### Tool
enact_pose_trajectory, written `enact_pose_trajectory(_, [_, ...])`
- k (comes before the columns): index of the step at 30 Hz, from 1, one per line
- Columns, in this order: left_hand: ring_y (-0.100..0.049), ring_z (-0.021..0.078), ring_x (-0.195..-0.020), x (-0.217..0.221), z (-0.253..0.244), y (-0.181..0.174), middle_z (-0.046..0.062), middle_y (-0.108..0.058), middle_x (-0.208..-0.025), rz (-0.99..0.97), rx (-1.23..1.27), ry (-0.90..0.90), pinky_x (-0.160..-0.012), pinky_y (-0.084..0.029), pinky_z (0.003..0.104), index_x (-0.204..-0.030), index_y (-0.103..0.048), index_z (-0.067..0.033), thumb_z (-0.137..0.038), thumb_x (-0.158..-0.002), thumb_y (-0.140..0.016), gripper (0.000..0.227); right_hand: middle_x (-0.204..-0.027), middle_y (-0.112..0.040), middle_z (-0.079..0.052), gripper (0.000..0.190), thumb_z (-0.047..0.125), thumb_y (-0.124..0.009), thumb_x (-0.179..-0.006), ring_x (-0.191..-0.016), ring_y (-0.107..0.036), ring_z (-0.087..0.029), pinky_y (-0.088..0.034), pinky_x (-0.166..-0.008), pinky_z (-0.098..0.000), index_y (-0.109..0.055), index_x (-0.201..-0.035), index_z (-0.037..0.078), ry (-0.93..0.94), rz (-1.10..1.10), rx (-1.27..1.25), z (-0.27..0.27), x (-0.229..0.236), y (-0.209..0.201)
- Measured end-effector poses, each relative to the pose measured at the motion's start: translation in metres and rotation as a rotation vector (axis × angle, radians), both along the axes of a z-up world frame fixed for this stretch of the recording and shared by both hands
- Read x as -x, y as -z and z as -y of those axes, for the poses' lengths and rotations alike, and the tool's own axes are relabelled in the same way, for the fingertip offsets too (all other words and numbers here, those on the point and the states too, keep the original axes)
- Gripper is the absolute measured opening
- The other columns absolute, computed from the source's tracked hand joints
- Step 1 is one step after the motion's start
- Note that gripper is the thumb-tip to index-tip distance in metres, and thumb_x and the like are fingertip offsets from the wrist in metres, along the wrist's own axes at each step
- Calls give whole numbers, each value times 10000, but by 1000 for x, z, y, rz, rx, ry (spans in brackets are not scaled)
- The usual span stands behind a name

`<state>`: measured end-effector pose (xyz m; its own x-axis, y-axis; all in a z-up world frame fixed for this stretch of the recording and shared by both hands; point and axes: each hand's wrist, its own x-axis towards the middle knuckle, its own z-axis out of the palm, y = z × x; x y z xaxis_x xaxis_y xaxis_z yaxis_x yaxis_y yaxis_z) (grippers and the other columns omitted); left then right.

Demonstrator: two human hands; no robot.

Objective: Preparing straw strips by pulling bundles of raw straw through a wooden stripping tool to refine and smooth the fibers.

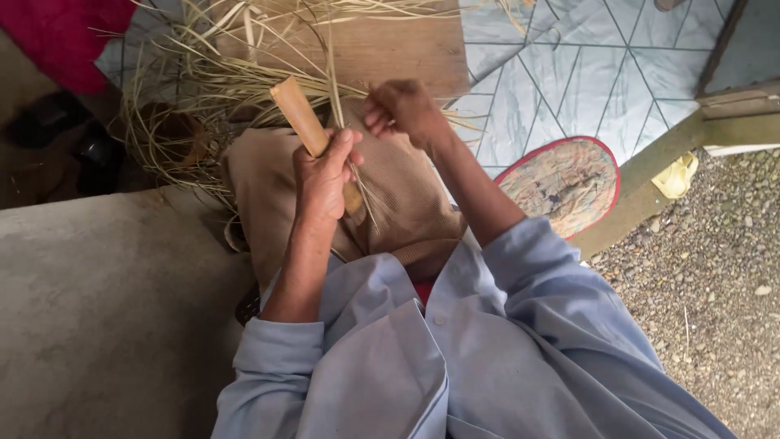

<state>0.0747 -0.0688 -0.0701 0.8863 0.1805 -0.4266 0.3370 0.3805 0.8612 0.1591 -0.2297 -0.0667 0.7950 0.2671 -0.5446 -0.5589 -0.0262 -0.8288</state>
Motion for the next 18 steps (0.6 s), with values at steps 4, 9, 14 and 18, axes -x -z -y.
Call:
enact_pose_trajectory(4, [-614, 92, -538, 0, 4, -5, 121, -787, -922, -34, 60, 5, -403, -421, 215, -878, -703, -32, -153, -888, -757, 133, -926, -724, -161, 509, 432, -411, -1040, -812, -708, -289, -602, -725, -394, -675, -1050, -3, -8, -352, -324, -20, -67, 37])
enact_pose_trajectory(9, [-552, 85, -517, -5, 4, -36, 35, -562, -550, -173, -89, 203, -470, -422, 224, -980, -795, -10, -236, -883, -711, 260, -902, -766, -185, 353, 194, -408, -1087, -746, -755, -314, -624, -640, -381, -515, -1232, -110, -48, -504, -528, -60, -126, 61])
enact_pose_trajectory(14, [-519, 86, -577, 14, -27, -65, 7, -528, -571, -94, -123, 422, -576, -424, 237, -1005, -791, -66, -237, -930, -661, 228, -654, -607, -26, 106, 4, -480, -1035, -496, -526, -123, -398, -439, -247, -576, -1079, -11, 145, -422, -532, -59, -172, 93])
enact_pose_trajectory(18, [-488, 91, -557, 21, -37, -96, 23, -496, -551, -128, -79, 350, -568, -350, 217, -1028, -763, -19, -219, -920, -636, 261, -568, -425, 63, 117, 33, -636, -986, -387, -349, -46, -237, -351, -188, -572, -914, 100, 10, -551, -460, -56, -181, 137])
